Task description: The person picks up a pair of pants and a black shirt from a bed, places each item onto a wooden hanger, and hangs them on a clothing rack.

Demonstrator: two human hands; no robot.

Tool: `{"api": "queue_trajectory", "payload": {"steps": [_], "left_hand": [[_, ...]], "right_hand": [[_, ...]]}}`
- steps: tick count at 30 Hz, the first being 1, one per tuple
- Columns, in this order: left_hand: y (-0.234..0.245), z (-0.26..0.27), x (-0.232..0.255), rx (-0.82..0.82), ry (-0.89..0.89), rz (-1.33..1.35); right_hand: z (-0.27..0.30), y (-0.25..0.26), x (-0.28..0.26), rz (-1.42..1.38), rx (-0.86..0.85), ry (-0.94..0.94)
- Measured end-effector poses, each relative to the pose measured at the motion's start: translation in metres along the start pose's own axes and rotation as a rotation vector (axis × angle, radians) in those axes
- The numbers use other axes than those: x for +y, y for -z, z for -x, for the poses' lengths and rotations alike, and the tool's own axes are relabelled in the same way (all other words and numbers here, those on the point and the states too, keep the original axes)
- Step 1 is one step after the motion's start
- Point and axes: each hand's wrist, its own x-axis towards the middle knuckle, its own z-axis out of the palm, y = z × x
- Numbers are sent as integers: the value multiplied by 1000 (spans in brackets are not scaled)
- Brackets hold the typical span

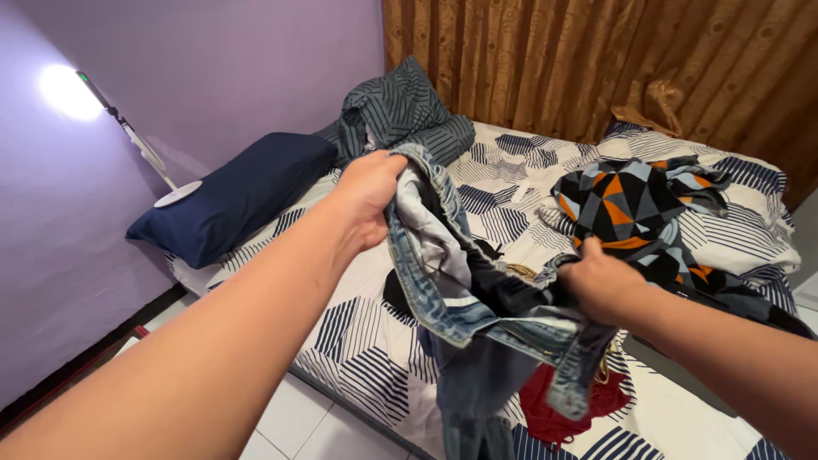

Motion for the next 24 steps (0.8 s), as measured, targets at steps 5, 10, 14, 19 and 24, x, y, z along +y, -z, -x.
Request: {"api": "queue_trajectory", "payload": {"steps": [5,10,14,19,24], "left_hand": [[10,0,20,-10,-33,-14],[79,-2,48,398,-143,4],[156,2,63,781,-265,159],[222,24,88,1014,-407,260],[256,61,115,1146,-541,241]], "right_hand": [[-4,-5,-5,-24,-273,407],[-38,-7,7,-398,-32,139],[-47,32,8,-421,399,322],[-44,87,-52,-398,475,395],[-66,115,-102,-535,497,285]]}}
